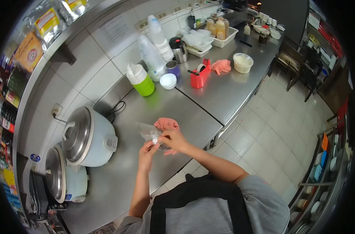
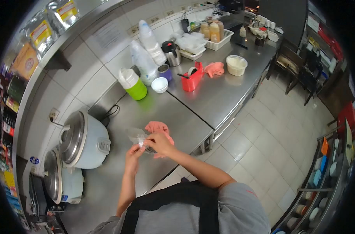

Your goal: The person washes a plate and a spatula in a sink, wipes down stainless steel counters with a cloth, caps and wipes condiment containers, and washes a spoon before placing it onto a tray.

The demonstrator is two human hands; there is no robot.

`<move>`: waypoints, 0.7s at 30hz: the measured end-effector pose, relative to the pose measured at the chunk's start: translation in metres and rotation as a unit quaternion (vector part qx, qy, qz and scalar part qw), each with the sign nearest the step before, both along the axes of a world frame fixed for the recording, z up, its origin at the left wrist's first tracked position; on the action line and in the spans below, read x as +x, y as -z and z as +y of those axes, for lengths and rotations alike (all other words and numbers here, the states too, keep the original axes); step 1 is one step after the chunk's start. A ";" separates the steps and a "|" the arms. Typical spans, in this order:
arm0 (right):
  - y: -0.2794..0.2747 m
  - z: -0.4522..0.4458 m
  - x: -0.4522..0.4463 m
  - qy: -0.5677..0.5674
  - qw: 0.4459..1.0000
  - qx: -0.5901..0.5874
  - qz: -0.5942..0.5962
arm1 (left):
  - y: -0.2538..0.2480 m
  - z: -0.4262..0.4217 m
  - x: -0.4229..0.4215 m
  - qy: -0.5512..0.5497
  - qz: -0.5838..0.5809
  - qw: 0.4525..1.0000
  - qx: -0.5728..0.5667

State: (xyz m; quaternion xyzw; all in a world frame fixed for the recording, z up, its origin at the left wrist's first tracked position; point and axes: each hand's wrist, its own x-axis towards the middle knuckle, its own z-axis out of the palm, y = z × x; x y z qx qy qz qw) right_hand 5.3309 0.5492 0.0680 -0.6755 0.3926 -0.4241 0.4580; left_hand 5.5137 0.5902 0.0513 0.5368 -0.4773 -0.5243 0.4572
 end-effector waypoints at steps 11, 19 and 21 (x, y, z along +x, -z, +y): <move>0.010 0.014 0.032 -0.052 0.990 -0.103 0.077 | -0.016 0.022 -0.001 -0.030 -0.569 0.761 -0.311; -0.101 0.058 -0.044 0.015 0.977 -0.209 0.046 | 0.024 -0.021 0.067 -0.097 -0.706 0.661 -0.235; -0.151 0.103 -0.089 0.123 0.943 -0.309 0.024 | 0.026 -0.032 0.080 -0.108 -0.719 0.666 -0.169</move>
